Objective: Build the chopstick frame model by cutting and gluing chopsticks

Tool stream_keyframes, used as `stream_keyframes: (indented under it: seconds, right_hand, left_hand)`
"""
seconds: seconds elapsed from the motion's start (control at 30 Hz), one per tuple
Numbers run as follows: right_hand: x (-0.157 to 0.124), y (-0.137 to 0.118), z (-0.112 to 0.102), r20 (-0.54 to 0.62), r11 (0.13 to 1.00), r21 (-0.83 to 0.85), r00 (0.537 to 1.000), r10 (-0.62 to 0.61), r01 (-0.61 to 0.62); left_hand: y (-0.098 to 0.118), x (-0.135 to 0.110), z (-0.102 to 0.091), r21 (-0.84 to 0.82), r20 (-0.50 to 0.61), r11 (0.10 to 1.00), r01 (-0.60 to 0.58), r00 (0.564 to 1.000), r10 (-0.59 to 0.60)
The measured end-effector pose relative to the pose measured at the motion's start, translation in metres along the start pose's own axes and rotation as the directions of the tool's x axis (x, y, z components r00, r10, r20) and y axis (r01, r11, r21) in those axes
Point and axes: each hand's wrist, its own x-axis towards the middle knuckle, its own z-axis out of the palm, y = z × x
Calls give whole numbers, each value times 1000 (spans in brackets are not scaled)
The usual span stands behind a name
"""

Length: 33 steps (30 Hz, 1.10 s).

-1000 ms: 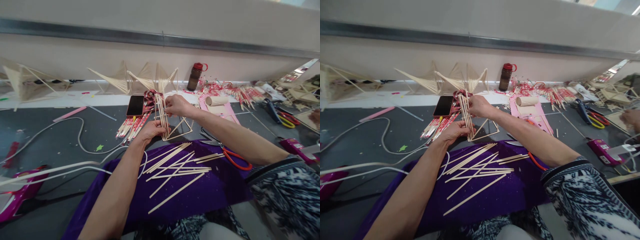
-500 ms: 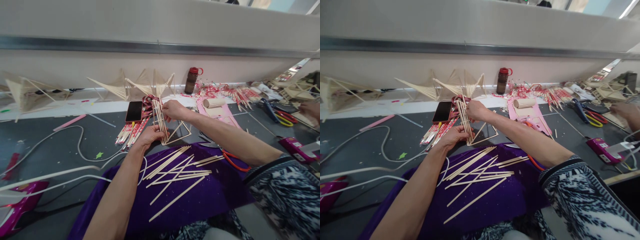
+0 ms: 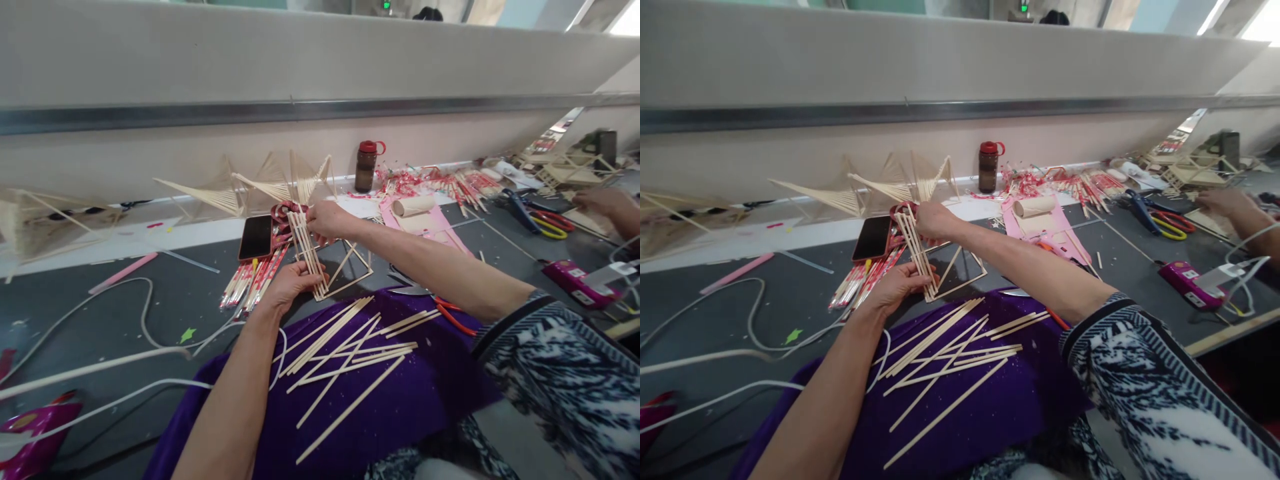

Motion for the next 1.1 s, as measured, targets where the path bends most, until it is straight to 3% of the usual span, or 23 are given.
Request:
stream_keyframes:
  seconds: [0.43,0.77,1.1]
  right_hand:
    - [2,-3,-7,9,999,-30,1000,14,-13]
    - [-6,1,-4,22,985,-164,998,-57,60]
    - [-2,-12,-30,-16,953,-271,989,-144,134]
  left_hand:
    - [-5,4,-2,-7,21,1000,-2,1000,2]
    - [-3,3,0,2,12,1000,-12,1000,12]
    - [-2,1,1,33,-13,999,-6,1000,7]
